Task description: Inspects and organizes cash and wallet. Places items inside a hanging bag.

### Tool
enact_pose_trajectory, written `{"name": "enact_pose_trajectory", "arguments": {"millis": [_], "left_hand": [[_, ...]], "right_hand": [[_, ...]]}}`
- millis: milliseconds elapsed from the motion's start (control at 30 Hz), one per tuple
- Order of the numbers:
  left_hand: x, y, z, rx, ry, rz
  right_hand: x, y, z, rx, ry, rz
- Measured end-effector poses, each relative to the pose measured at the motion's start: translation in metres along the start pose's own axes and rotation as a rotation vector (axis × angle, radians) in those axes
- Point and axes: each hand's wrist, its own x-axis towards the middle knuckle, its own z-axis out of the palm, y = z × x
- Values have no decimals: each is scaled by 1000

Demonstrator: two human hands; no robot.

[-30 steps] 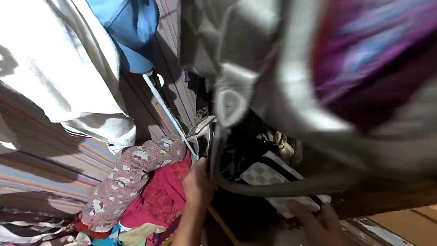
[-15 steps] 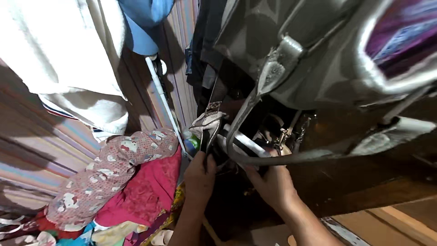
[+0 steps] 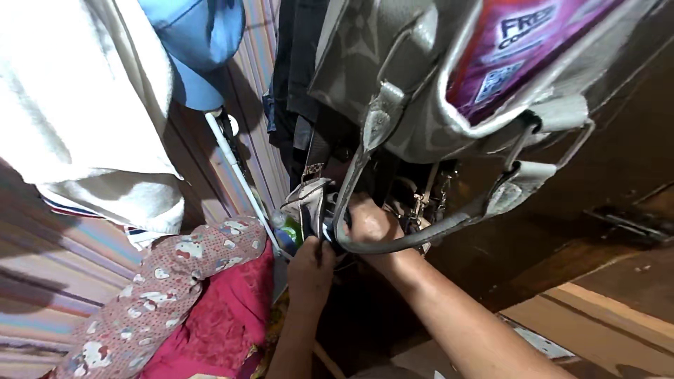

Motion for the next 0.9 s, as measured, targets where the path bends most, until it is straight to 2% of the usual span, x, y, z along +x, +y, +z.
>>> {"name": "enact_pose_trajectory", "arguments": {"millis": [133, 200, 233, 333, 433, 500, 567, 667, 733, 767, 800, 833, 900], "left_hand": [[6, -13, -11, -3, 9, 10], [8, -16, -10, -21, 13, 26], [8, -18, -8, -35, 3, 28], [8, -22, -2, -97, -53, -21], [11, -28, -3, -139, -81, -88], [12, -27, -6, -195, -102, -86], [9, -29, -9, -344, -136, -30], [-1, -37, -11, -601, -126, 26], [-13, -52, -18, -646, -120, -47], [-22, -63, -22, -618, -120, -125], [-33, -76, -26, -560, -134, -228], [-48, -92, -30, -476, -168, -343], [-90, -132, -35, -256, -286, -567]], "right_hand": [[14, 5, 22, -49, 283, -227], [27, 8, 38, -72, 353, -261], [31, 5, 43, -94, 320, -225], [35, -5, 37, -103, 60, -103], [47, 2, 25, 29, -82, -147], [45, 9, 18, 171, -107, -182], [34, 20, 17, 311, -9, -262], [-1, 43, 27, 379, 329, -481], [-26, 68, 44, 371, 502, -612], [-39, 81, 55, 374, 499, -632], [-54, 96, 67, 385, 395, -626], [-70, 112, 81, 408, 212, -588], [-95, 145, 110, 428, -294, -399]]}}
